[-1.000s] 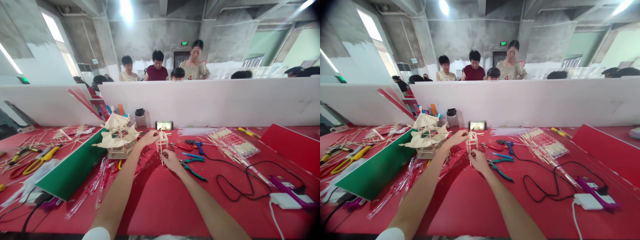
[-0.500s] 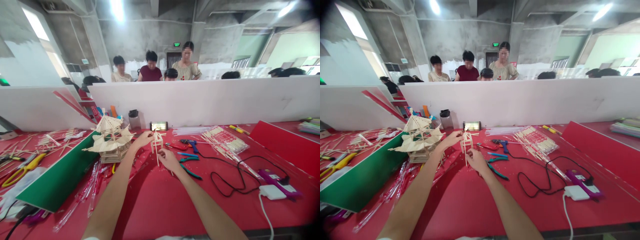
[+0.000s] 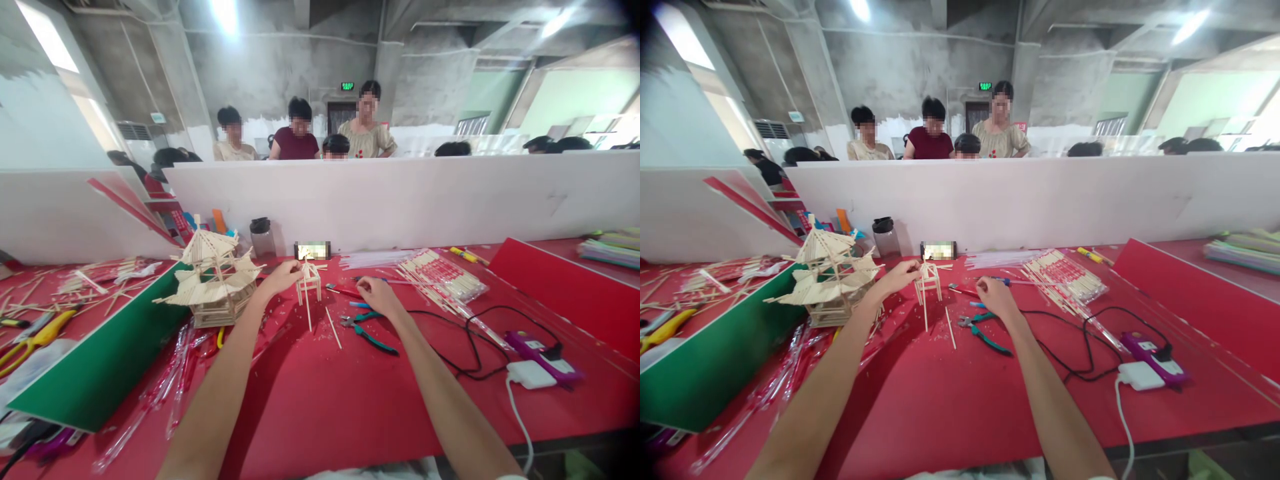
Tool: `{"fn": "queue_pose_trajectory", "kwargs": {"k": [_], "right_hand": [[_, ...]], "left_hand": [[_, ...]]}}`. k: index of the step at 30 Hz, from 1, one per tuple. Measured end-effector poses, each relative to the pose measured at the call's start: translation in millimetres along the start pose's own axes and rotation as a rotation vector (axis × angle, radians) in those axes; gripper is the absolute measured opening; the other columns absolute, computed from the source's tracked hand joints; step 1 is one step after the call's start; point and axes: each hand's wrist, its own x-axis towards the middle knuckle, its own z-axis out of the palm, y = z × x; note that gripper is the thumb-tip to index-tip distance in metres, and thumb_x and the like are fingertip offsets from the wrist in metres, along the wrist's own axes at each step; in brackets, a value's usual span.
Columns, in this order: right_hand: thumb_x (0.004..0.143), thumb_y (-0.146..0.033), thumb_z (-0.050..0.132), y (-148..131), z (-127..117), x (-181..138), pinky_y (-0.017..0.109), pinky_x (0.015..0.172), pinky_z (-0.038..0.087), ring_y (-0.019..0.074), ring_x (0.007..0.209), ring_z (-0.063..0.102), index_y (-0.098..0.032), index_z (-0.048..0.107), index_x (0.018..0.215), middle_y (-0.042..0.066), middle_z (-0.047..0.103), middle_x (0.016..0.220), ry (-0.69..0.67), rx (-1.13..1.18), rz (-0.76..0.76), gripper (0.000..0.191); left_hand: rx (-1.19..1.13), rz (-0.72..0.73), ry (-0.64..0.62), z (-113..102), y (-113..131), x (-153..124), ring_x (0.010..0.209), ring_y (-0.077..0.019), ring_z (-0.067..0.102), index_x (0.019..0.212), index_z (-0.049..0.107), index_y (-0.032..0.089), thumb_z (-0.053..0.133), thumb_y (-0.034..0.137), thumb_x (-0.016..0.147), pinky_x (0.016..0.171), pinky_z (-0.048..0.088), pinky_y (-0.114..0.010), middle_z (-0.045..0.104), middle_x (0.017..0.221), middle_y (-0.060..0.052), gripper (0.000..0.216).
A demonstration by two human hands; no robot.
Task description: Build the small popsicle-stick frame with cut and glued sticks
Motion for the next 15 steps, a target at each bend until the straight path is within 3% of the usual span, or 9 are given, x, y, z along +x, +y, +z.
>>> {"fn": "queue_pose_trajectory", "kwargs": {"k": [4,9,15], "right_hand": [[0.085,-0.022,0.056,0,15,-7,0.025,0.067,0.042,0.0179,0.075,0.065,-0.021,0.068,0.087,0.005,0.072,0.082,-0.018,-0.071,-0.006,0.013],[0.086,-0.021,0.052,-16,26,-13,0.025,0.069,0.04,0.0177,0.077,0.063,-0.02,0.067,0.087,0.004,0.071,0.084,-0.075,-0.025,-0.133,0.015],[0.084,-0.019,0.054,-34,41,-21,0.026,0.069,0.04,0.0179,0.074,0.062,-0.02,0.068,0.087,0.005,0.07,0.082,-0.145,0.01,-0.207,0.014]], "left_hand": [[-0.033,0.014,-0.02,0,-3,2,0.061,-0.0121,0.044,0.071,0.05,0.017,0.055,0.031,0.073,0.059,0.034,-0.024,0.048,0.063,0.004,0.015],[-0.025,0.026,-0.026,-1,-8,3,0.062,-0.0119,0.044,0.072,0.05,0.017,0.055,0.032,0.075,0.061,0.035,-0.024,0.049,0.065,0.004,0.016],[-0.059,0.007,-0.038,-1,2,-2,0.061,-0.0116,0.044,0.071,0.05,0.017,0.055,0.033,0.076,0.06,0.035,-0.024,0.048,0.064,0.004,0.017]]}}
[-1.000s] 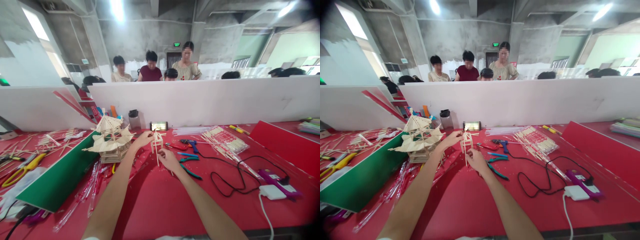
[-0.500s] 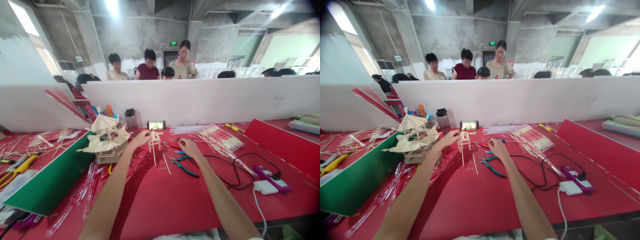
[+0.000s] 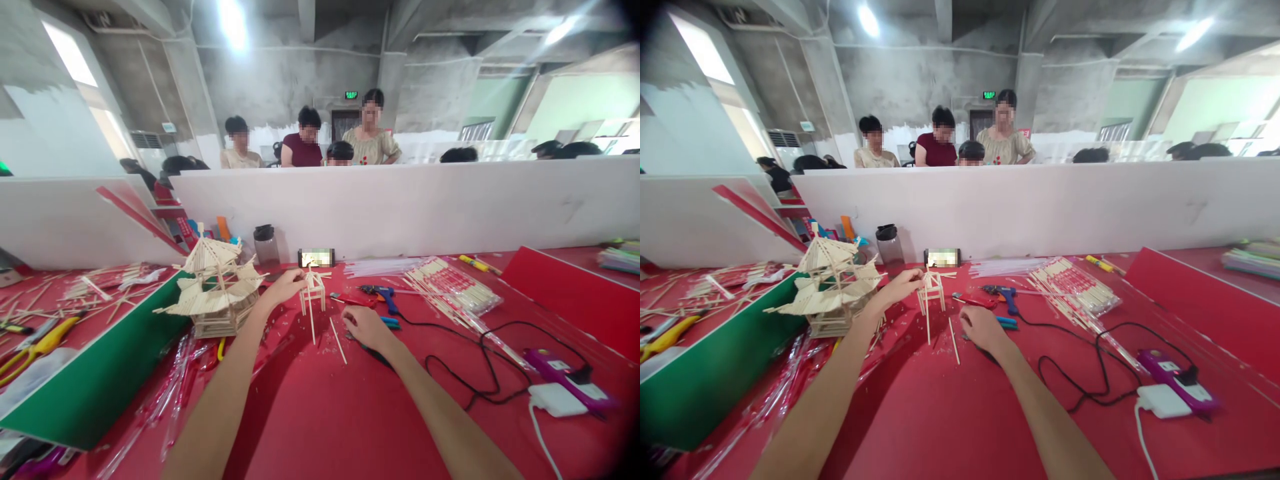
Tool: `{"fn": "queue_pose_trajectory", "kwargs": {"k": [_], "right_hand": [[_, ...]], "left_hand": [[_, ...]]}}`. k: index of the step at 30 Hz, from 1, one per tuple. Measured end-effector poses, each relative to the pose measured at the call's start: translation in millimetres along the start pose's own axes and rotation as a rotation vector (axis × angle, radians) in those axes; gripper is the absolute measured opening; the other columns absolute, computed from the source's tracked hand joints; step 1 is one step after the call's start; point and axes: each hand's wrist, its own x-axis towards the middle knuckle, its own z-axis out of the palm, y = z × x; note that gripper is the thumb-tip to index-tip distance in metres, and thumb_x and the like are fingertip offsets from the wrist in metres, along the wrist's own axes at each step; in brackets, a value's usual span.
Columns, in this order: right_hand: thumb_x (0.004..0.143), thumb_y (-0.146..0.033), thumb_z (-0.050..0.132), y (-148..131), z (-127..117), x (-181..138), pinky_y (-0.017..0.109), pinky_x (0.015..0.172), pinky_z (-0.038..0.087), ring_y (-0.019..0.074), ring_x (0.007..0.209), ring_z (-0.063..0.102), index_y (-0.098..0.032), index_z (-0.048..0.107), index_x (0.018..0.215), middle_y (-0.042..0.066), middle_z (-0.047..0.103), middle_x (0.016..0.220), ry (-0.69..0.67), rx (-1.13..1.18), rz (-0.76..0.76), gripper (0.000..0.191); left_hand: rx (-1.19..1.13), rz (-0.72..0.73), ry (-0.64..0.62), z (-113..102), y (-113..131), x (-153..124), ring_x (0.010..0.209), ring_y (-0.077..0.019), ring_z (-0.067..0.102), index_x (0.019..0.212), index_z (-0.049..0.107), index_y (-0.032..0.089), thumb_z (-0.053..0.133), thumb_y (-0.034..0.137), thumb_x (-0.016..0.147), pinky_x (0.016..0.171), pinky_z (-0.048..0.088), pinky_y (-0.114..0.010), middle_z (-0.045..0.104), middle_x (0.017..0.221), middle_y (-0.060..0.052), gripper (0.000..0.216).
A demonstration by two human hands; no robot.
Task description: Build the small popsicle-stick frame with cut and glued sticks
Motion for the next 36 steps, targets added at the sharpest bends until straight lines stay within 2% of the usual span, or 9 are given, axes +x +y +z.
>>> {"fn": "queue_pose_trajectory", "kwargs": {"k": [3,6,11,14,18,25,31,36], "right_hand": [[0.086,-0.02,0.054,-19,3,-2,0.026,0.07,0.041,0.0176,0.074,0.062,-0.02,0.067,0.089,0.004,0.07,0.083,0.003,0.074,-0.045,0.014],[0.089,-0.026,0.054,-44,5,-5,0.028,0.073,0.043,0.0185,0.079,0.062,-0.023,0.064,0.103,0.003,0.07,0.088,0.006,0.146,-0.069,0.018],[0.092,-0.032,0.053,-71,19,-8,0.034,0.088,0.044,0.0238,0.099,0.061,-0.029,0.057,0.127,0.005,0.069,0.113,-0.029,0.106,-0.136,0.036],[0.093,-0.029,0.051,-72,28,-7,0.037,0.094,0.042,0.0253,0.102,0.061,-0.028,0.061,0.123,0.005,0.069,0.115,-0.055,0.092,-0.146,0.032],[0.092,-0.023,0.051,-69,34,-5,0.037,0.096,0.042,0.023,0.097,0.063,-0.027,0.066,0.113,0.004,0.072,0.11,-0.048,0.13,-0.161,0.027],[0.089,-0.019,0.052,-68,33,-3,0.031,0.081,0.046,0.0209,0.089,0.063,-0.024,0.067,0.107,0.005,0.072,0.098,-0.041,0.125,-0.11,0.024],[0.09,-0.02,0.052,-70,33,-4,0.029,0.082,0.044,0.0189,0.09,0.062,-0.022,0.066,0.109,0.005,0.071,0.098,-0.062,0.124,-0.102,0.024],[0.09,-0.019,0.051,-71,33,-3,0.028,0.08,0.044,0.0182,0.088,0.062,-0.022,0.065,0.108,0.004,0.071,0.097,-0.061,0.13,-0.106,0.023]], "left_hand": [[-0.023,-0.028,0.007,1,5,-1,0.061,-0.0116,0.044,0.071,0.051,0.017,0.057,0.032,0.073,0.06,0.035,-0.024,0.049,0.064,0.004,0.017],[-0.077,-0.031,0.017,1,5,-1,0.062,-0.0118,0.045,0.073,0.052,0.017,0.058,0.03,0.071,0.061,0.036,-0.024,0.05,0.065,0.004,0.015],[-0.106,-0.018,0.018,1,4,-1,0.061,-0.0111,0.044,0.073,0.053,0.016,0.06,0.028,0.07,0.06,0.035,-0.024,0.048,0.065,0.005,0.015],[-0.127,-0.024,0.002,1,8,-3,0.061,-0.011,0.045,0.074,0.051,0.016,0.059,0.029,0.071,0.061,0.036,-0.024,0.049,0.065,0.005,0.015],[-0.114,-0.022,-0.017,1,14,-6,0.062,-0.0109,0.045,0.073,0.051,0.016,0.058,0.031,0.073,0.063,0.036,-0.024,0.05,0.066,0.004,0.016],[-0.106,-0.014,-0.009,-2,13,-7,0.06,-0.0099,0.042,0.073,0.051,0.016,0.06,0.03,0.073,0.059,0.035,-0.023,0.048,0.064,0.004,0.017],[-0.138,-0.05,-0.013,-2,12,-6,0.057,-0.0097,0.045,0.078,0.053,0.015,0.059,0.032,0.075,0.056,0.037,-0.022,0.052,0.064,0.004,0.018],[-0.103,-0.014,-0.007,-2,15,-8,0.056,-0.0101,0.045,0.075,0.051,0.016,0.057,0.032,0.078,0.057,0.037,-0.023,0.051,0.063,0.004,0.017]]}}
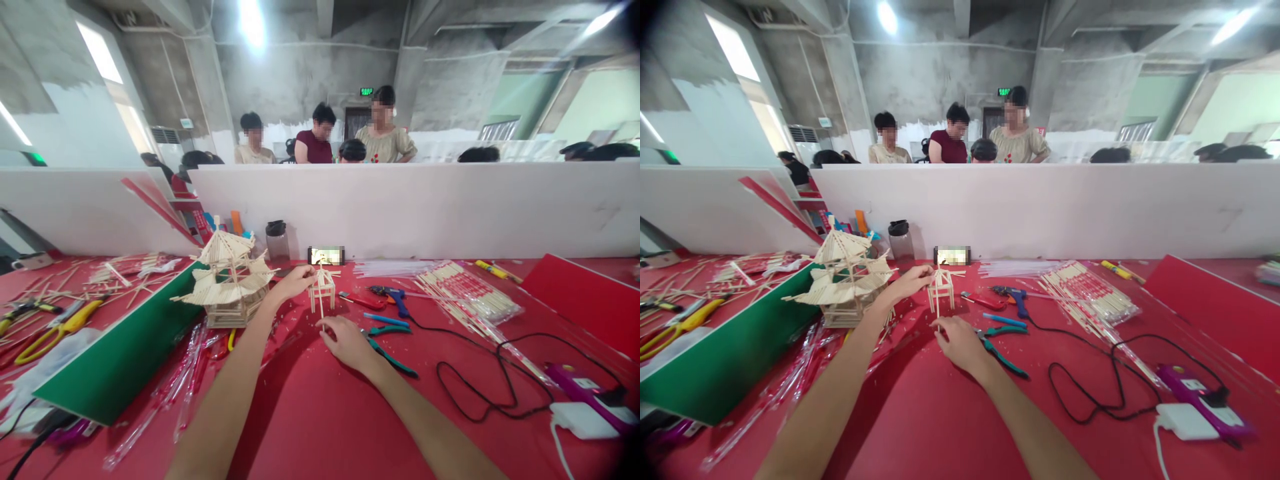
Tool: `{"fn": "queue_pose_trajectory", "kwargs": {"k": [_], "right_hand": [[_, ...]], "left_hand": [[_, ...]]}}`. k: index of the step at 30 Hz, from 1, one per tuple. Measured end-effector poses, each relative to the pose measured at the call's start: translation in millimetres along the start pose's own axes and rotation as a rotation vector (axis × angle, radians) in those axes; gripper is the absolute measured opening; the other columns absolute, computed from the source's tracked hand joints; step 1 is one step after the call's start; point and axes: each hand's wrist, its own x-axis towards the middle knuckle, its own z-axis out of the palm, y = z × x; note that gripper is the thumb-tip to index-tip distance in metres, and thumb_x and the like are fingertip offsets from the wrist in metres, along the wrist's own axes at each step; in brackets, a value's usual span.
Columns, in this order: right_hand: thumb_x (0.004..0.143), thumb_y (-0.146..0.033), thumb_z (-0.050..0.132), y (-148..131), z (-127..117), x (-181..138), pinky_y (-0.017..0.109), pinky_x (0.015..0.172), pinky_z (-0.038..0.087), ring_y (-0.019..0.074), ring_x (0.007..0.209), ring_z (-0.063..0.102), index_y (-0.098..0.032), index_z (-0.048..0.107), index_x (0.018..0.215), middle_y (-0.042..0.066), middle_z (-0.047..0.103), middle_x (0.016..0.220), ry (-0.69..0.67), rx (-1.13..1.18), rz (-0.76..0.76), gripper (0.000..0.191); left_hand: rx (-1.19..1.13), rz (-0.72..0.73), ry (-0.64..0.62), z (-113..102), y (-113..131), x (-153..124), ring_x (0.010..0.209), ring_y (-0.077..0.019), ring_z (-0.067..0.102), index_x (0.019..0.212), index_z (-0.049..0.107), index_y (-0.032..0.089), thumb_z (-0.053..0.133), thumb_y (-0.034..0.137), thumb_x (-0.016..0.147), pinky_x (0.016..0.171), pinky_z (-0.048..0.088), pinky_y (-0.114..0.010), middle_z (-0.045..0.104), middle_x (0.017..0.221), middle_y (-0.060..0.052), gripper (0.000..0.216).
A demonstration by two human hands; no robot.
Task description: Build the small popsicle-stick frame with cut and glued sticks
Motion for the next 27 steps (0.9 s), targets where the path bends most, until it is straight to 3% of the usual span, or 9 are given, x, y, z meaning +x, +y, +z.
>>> {"fn": "queue_pose_trajectory", "kwargs": {"k": [12,27], "right_hand": [[0.09,-0.019,0.051,1,0,0,0.029,0.082,0.044,0.0189,0.089,0.062,-0.022,0.065,0.108,0.005,0.071,0.097,0.0,-0.003,-0.002,0.024],[0.091,-0.02,0.051,1,4,-2,0.031,0.086,0.043,0.0196,0.093,0.062,-0.022,0.064,0.11,0.005,0.071,0.101,-0.028,-0.004,-0.027,0.024]], "left_hand": [[0.088,0.075,0.019,1,-19,8,0.06,-0.0106,0.043,0.075,0.051,0.016,0.052,0.032,0.081,0.06,0.036,-0.024,0.048,0.065,0.004,0.017],[0.103,0.06,-0.019,1,-15,4,0.063,-0.0109,0.046,0.077,0.053,0.015,0.051,0.033,0.082,0.062,0.037,-0.024,0.051,0.067,0.003,0.018]]}}
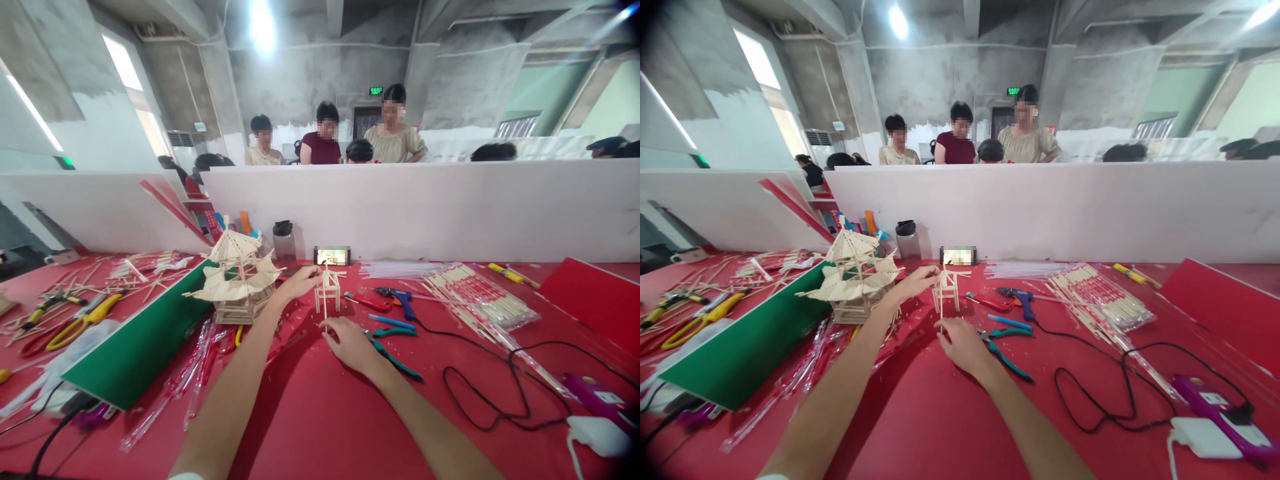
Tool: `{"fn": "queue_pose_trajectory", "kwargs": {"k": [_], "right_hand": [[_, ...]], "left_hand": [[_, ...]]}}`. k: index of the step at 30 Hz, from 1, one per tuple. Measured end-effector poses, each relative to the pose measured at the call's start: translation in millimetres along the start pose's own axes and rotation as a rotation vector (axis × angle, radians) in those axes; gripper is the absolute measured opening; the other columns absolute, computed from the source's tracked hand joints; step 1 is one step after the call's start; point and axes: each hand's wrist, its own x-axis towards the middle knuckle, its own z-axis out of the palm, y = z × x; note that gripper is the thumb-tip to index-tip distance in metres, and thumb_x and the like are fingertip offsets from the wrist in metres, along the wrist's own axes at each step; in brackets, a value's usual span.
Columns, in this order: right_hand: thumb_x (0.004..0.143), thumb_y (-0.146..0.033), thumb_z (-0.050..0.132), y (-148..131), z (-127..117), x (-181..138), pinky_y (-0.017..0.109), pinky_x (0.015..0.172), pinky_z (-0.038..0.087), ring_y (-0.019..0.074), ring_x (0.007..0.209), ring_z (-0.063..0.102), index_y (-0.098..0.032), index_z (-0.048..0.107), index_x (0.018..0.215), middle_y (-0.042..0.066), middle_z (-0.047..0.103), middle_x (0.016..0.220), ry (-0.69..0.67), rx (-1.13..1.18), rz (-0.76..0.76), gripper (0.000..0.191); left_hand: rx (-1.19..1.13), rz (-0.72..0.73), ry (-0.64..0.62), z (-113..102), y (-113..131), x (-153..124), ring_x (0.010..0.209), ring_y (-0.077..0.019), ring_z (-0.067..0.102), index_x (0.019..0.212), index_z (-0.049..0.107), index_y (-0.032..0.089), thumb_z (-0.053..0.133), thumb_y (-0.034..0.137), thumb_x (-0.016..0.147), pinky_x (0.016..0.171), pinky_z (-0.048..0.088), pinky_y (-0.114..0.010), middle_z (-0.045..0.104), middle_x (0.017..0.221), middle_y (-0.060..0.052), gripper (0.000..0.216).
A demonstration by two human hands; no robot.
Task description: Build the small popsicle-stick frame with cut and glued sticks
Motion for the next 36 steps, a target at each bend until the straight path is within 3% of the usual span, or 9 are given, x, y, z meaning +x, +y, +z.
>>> {"fn": "queue_pose_trajectory", "kwargs": {"k": [13,36], "right_hand": [[0.09,-0.02,0.051,-2,-4,-1,0.029,0.085,0.044,0.019,0.092,0.063,-0.021,0.065,0.11,0.006,0.071,0.102,-0.012,0.001,-0.021,0.024],[0.09,-0.02,0.051,1,-1,-1,0.031,0.087,0.046,0.0193,0.094,0.065,-0.021,0.065,0.108,0.006,0.071,0.101,0.011,0.02,-0.024,0.023]], "left_hand": [[-0.068,-0.095,0.013,0,6,-3,0.058,-0.0098,0.045,0.081,0.054,0.015,0.057,0.035,0.078,0.055,0.034,-0.022,0.053,0.066,0.003,0.02],[-0.066,-0.047,-0.027,-4,-2,-4,0.062,-0.0109,0.051,0.087,0.054,0.016,0.056,0.036,0.081,0.06,0.041,-0.023,0.058,0.074,0.001,0.021]]}}
